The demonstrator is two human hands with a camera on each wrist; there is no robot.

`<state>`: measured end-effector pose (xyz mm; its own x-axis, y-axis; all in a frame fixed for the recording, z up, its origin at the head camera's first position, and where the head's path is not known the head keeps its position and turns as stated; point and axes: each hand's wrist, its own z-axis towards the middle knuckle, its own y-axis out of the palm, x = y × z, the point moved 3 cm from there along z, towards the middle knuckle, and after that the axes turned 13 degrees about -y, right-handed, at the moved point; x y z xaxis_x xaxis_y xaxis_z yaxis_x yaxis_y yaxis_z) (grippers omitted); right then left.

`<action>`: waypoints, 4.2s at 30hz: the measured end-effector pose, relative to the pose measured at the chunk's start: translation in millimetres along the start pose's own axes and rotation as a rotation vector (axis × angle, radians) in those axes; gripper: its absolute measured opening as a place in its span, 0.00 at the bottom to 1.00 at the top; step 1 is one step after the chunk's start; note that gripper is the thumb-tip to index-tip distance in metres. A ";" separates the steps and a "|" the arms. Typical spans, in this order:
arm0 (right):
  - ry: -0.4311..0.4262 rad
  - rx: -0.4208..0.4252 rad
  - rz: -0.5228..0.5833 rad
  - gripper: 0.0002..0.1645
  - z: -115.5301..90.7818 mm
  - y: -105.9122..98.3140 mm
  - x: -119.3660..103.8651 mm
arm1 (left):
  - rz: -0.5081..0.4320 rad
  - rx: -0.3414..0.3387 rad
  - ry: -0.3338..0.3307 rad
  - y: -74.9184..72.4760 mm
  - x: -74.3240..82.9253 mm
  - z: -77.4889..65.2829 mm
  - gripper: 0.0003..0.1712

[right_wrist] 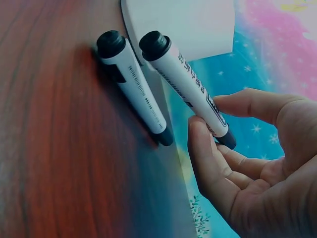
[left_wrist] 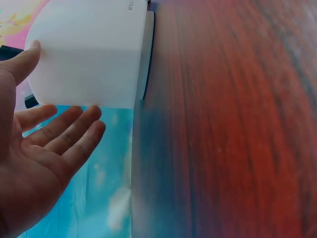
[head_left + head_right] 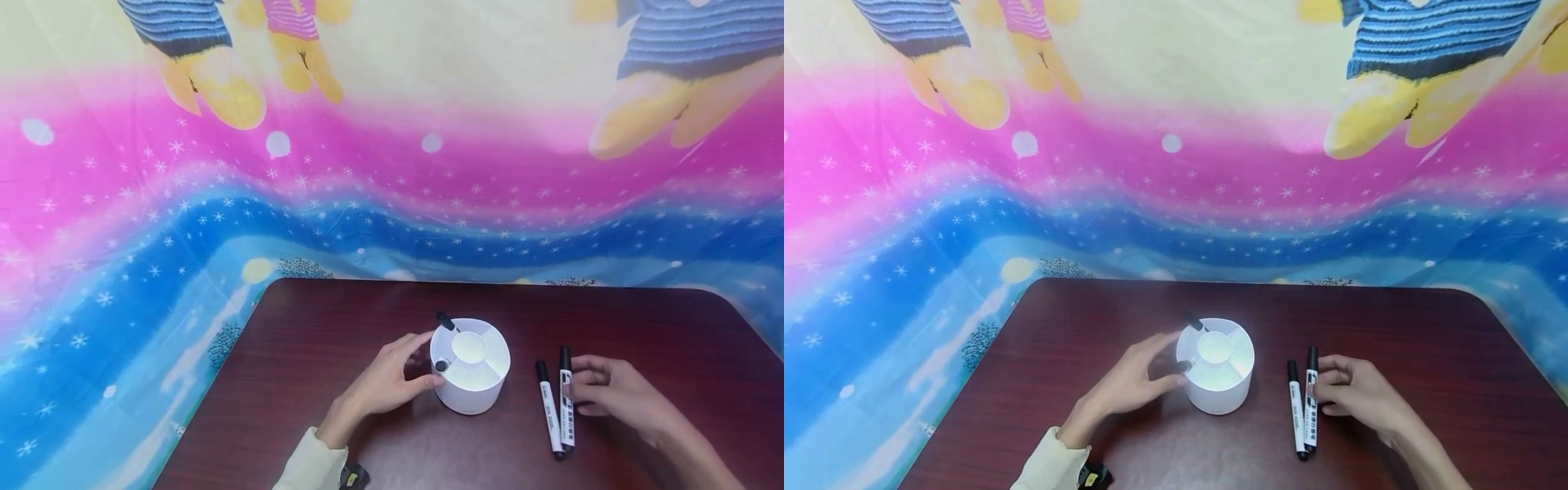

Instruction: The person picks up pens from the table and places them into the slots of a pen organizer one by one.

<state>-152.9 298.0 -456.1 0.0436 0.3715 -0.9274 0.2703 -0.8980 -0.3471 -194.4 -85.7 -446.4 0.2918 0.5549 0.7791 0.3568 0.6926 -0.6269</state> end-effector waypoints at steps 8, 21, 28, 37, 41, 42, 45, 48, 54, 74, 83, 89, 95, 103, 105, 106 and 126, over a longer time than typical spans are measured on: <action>-0.051 -0.015 0.028 0.42 4.5 0.8 -12.5 | -0.014 -0.001 0.000 -0.8 -1.0 0.3 0.44; -0.203 0.021 0.074 0.37 12.2 10.8 -34.3 | -0.014 0.000 -0.003 -0.8 -2.0 0.5 0.43; -0.264 0.057 0.088 0.33 16.1 12.9 -43.2 | -0.011 0.000 0.004 0.3 -2.1 0.3 0.43; -0.281 0.092 0.101 0.32 18.0 15.0 -57.2 | -0.039 -0.012 0.008 0.9 -1.3 -0.2 0.43; -0.301 0.102 0.121 0.31 18.3 15.2 -62.7 | -0.038 -0.012 0.009 1.1 -1.7 -0.2 0.43; -0.309 0.104 0.129 0.30 18.6 15.3 -63.9 | -0.037 -0.011 0.009 1.1 -1.7 -0.1 0.43; -0.325 0.114 0.137 0.28 19.8 15.6 -66.8 | -0.029 -0.008 0.009 1.0 -1.6 0.1 0.43; -0.331 0.126 0.133 0.28 21.1 16.2 -69.2 | -0.020 -0.004 0.006 0.7 -1.0 0.2 0.43; -0.343 0.138 0.166 0.23 23.9 16.3 -72.4 | -0.019 -0.005 0.003 0.6 -0.4 0.0 0.43; -0.368 0.161 0.234 0.24 32.1 21.0 -86.8 | -0.035 -0.005 0.020 2.1 -2.6 1.4 0.42; -0.413 0.206 0.307 0.21 32.8 21.3 -89.2 | -0.034 -0.007 0.011 1.2 -1.5 1.6 0.42; -0.410 0.224 0.322 0.17 32.5 20.5 -87.1 | -0.023 -0.004 0.011 1.3 -0.9 1.2 0.42; -0.423 0.229 0.316 0.15 31.9 20.9 -84.5 | -0.018 -0.007 0.015 1.9 -0.5 0.7 0.41; -0.449 0.194 0.294 0.14 35.0 29.0 -82.6 | -0.037 -0.011 0.018 1.8 -1.7 -0.1 0.42; -0.450 0.192 0.284 0.14 35.3 30.6 -82.7 | -0.040 -0.011 0.017 1.8 -1.7 -0.1 0.41; -0.452 0.192 0.279 0.14 35.3 31.3 -82.9 | -0.041 -0.011 0.016 1.8 -1.7 -0.1 0.41; -0.442 0.214 0.097 0.21 38.1 44.9 -83.6 | -0.014 -0.005 0.001 2.0 -1.8 0.0 0.41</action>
<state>-181.0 217.6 -399.4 -0.3658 0.1901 -0.9111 0.0801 -0.9689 -0.2343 -194.3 -85.3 -449.1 0.2874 0.5447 0.7878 0.3653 0.6980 -0.6159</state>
